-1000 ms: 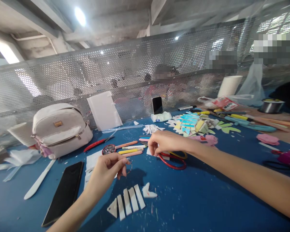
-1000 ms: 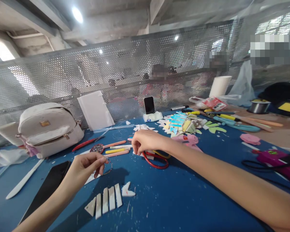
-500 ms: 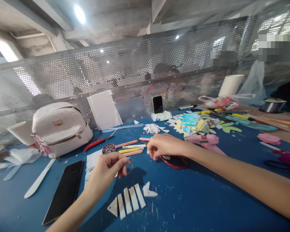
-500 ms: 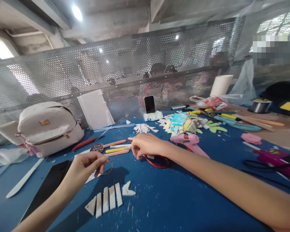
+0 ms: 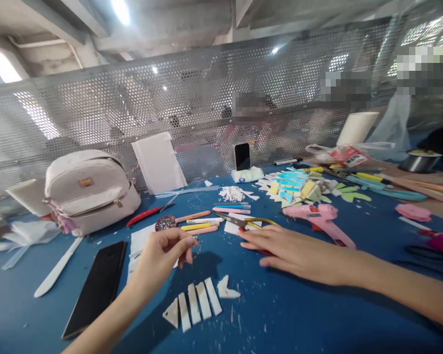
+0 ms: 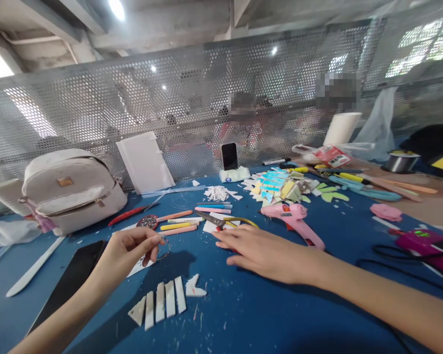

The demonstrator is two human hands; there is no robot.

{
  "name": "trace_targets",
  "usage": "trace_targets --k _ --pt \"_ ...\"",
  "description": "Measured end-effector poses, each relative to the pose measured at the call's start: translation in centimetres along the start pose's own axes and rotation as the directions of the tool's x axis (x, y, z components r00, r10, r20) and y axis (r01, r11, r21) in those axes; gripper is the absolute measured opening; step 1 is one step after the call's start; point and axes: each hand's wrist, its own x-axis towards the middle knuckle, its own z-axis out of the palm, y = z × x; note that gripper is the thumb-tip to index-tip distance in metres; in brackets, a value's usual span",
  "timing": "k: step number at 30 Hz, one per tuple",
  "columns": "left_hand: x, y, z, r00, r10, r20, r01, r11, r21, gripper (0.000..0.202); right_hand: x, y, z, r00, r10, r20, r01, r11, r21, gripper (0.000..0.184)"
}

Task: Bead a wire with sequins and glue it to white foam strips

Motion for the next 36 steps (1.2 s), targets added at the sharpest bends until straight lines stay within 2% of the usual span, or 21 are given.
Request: trace_targets --k 3,6,11,15,19,23,28,32,36 --pt "-0.1 0.0 0.0 1.000 -0.006 0.004 0.006 1.000 0.015 0.027 -1.1 -0.3 1.2 1.000 -0.023 0.017 0.024 0.996 -0.084 0.063" --pt "-0.1 -0.1 0.0 1.000 -0.004 0.009 0.004 1.000 0.021 0.027 -0.8 -0.5 2.2 0.995 -0.103 0.010 0.103 0.982 -0.160 0.070" --pt "-0.2 0.0 0.0 1.000 0.011 0.021 -0.012 0.999 0.032 0.027 1.1 -0.2 3.7 0.970 -0.232 -0.076 0.196 0.926 -0.323 0.078" --pt "-0.2 0.0 0.1 1.000 -0.001 0.022 0.000 0.999 0.033 0.027 0.4 0.2 4.0 0.945 -0.292 -0.144 0.212 0.887 -0.411 0.084" --pt "-0.1 -0.1 0.0 1.000 0.004 0.016 -0.004 1.000 0.016 0.026 -1.2 -0.2 3.3 0.947 -0.295 -0.125 0.235 0.905 -0.355 0.071" --pt "-0.3 -0.1 0.1 1.000 0.007 0.016 -0.007 1.000 0.013 0.026 -0.3 -0.5 3.5 0.956 -0.270 -0.112 0.236 0.939 -0.250 0.067" --pt "-0.4 0.2 0.5 1.000 0.006 0.011 -0.006 1.000 0.001 0.027 1.4 0.4 4.3 0.958 -0.237 -0.162 0.185 0.941 -0.284 0.067" --pt "-0.2 0.0 0.3 1.000 0.017 0.014 -0.017 1.000 0.004 0.027 0.5 0.1 3.6 0.953 -0.243 -0.184 0.184 0.940 -0.287 0.066" --pt "-0.1 -0.2 0.0 1.000 0.014 0.020 -0.015 1.000 0.008 0.027 -0.2 -0.8 2.6 0.976 -0.193 -0.097 0.176 0.971 -0.165 0.053"
